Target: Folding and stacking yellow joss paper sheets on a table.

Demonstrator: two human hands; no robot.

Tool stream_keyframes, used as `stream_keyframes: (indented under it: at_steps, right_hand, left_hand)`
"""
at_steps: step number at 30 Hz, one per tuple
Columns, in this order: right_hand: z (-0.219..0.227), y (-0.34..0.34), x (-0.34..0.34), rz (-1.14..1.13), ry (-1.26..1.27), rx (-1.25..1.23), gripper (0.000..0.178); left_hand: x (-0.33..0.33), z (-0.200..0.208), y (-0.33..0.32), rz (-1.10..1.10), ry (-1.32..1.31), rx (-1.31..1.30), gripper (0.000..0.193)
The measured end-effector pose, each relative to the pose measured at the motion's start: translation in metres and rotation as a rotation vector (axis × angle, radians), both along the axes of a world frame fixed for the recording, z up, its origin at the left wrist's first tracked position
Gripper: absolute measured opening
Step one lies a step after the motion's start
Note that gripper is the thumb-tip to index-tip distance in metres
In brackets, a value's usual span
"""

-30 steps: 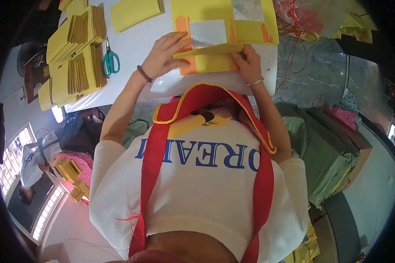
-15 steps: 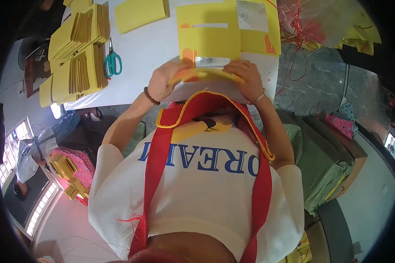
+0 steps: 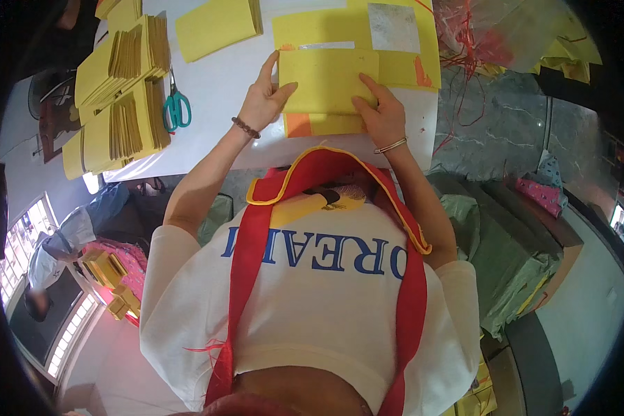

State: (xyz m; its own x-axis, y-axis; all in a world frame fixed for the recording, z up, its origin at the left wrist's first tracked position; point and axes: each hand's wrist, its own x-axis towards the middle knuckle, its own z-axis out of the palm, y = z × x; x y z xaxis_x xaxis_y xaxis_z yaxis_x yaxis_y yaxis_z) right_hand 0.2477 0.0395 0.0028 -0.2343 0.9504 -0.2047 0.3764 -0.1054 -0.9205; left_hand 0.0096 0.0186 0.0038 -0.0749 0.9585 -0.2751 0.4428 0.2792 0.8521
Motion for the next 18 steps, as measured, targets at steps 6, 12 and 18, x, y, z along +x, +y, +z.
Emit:
stream_keyframes:
  at_steps: [6,12,18]
  right_hand:
    - [-0.012,0.003,-0.001,-0.012,0.042,0.178,0.043]
    - [-0.009,0.002,-0.002,-0.013,-0.031,0.018,0.043]
    - [-0.006,-0.001,-0.001,0.022,-0.071,0.043,0.046]
  left_hand:
    - [-0.001,0.034,0.011,-0.165,0.361,-0.058,0.066]
    - [0.036,0.030,0.016,-0.477,0.703,0.697,0.062]
    - [0.045,-0.011,0.010,-0.508,0.742,0.636,0.063]
